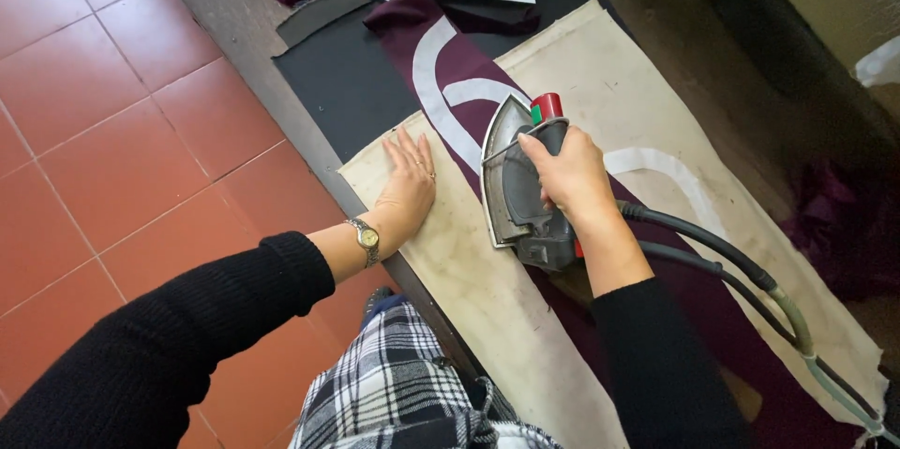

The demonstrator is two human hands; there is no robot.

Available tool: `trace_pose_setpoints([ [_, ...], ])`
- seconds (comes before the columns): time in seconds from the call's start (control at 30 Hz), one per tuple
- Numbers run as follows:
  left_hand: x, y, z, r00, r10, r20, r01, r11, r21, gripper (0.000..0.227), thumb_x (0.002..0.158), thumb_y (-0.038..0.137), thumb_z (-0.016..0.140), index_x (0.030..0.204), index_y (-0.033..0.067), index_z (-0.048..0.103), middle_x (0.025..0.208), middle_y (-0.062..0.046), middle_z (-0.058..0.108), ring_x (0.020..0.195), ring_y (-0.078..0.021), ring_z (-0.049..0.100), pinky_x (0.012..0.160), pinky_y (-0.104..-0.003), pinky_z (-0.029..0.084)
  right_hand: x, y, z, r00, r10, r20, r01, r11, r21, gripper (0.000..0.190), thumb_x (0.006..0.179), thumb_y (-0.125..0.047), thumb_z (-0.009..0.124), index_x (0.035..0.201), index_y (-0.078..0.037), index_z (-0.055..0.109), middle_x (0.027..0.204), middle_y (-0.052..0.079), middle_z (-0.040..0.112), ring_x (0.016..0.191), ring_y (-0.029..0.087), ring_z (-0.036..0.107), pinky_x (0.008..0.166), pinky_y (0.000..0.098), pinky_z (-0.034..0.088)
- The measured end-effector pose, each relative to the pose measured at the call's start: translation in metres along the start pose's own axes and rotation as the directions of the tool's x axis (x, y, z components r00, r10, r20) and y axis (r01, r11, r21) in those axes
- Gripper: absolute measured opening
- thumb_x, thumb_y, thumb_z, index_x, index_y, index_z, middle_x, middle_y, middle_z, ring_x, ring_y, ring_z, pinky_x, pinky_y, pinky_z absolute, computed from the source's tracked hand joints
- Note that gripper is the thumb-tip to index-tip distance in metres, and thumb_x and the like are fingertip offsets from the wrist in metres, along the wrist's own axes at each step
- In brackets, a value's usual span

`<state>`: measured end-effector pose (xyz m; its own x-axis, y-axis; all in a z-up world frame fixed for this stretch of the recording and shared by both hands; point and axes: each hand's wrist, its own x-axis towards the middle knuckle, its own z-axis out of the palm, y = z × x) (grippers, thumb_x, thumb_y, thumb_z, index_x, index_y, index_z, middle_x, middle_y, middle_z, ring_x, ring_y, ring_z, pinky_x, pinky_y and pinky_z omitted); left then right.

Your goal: The person irons a piece of maroon fabric with a white pattern on a workbench using a steam iron. They then use a wooden rolling pin to press the fabric and place a white paper template onto the fabric before ironing it again.

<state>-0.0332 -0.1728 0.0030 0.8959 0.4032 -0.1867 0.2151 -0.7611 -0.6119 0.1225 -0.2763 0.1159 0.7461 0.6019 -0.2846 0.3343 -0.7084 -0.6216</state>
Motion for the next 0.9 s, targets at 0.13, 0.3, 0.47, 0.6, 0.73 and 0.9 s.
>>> trace_pose_setpoints([
  [0.13,0.000,0.001,0.002,1.000,0.009,-0.002,-0.009,1.000,0.003,0.049,0.094,0.005,0.030,0.135,-0.0207,0.037,0.125,-0.047,0.047,0.118,-0.0591,0.048,0.089,-0.073,0.036,0.001,0.002,0.002,1.000,-0.001,-0.005,0.001,0.999,0.033,0.039,0.089,-0.037,0.063,0.085,0.000,0.054,0.045,0.009,0.055,0.033,0.021,0.057,0.036,0.0306,0.048],
  [0.3,-0.001,-0.001,0.001,1.000,0.009,0.006,-0.009,1.000,0.014,0.049,0.094,0.005,0.030,0.135,-0.0206,0.037,0.124,-0.047,0.048,0.118,-0.0580,0.049,0.089,-0.072,0.037,-0.002,-0.001,0.000,1.000,-0.003,-0.008,0.003,1.000,0.023,0.039,0.088,-0.037,0.063,0.084,0.001,0.053,0.044,0.010,0.055,0.032,0.021,0.057,0.035,0.0314,0.048],
  [0.47,0.001,0.003,0.003,1.000,0.005,-0.002,-0.005,1.000,0.015,0.049,0.094,0.006,0.030,0.135,-0.0201,0.037,0.124,-0.047,0.048,0.117,-0.0581,0.050,0.089,-0.072,0.037,0.000,0.001,0.001,1.000,0.002,-0.005,-0.002,0.999,0.042,0.038,0.088,-0.034,0.063,0.085,0.002,0.053,0.045,0.011,0.055,0.032,0.021,0.057,0.035,0.0313,0.049],
  [0.6,0.004,0.005,0.009,1.000,-0.014,-0.001,0.014,1.000,0.015,0.050,0.094,0.006,0.029,0.136,-0.0201,0.037,0.124,-0.047,0.048,0.115,-0.0570,0.052,0.089,-0.072,0.037,0.001,0.000,0.000,1.000,-0.003,0.006,0.002,1.000,0.031,0.039,0.089,-0.035,0.062,0.086,0.003,0.054,0.046,0.011,0.056,0.032,0.022,0.058,0.035,0.0317,0.049],
  [0.73,0.004,0.007,0.009,1.000,-0.022,-0.006,0.022,1.000,0.005,0.049,0.094,0.005,0.030,0.136,-0.0194,0.036,0.125,-0.047,0.047,0.116,-0.0576,0.051,0.090,-0.072,0.036,0.000,-0.001,0.000,1.000,0.007,-0.001,-0.007,1.000,0.024,0.039,0.089,-0.036,0.063,0.085,0.002,0.054,0.045,0.010,0.056,0.032,0.021,0.058,0.035,0.0317,0.049],
  [0.9,0.004,0.010,0.009,0.999,-0.038,-0.027,0.037,0.999,-0.022,0.050,0.093,0.005,0.029,0.136,-0.0201,0.035,0.125,-0.049,0.046,0.115,-0.0587,0.051,0.090,-0.073,0.034,-0.002,-0.003,-0.002,1.000,0.006,0.014,-0.006,0.999,0.046,0.041,0.090,-0.036,0.062,0.086,0.004,0.053,0.046,0.011,0.056,0.032,0.022,0.057,0.035,0.0315,0.049],
])
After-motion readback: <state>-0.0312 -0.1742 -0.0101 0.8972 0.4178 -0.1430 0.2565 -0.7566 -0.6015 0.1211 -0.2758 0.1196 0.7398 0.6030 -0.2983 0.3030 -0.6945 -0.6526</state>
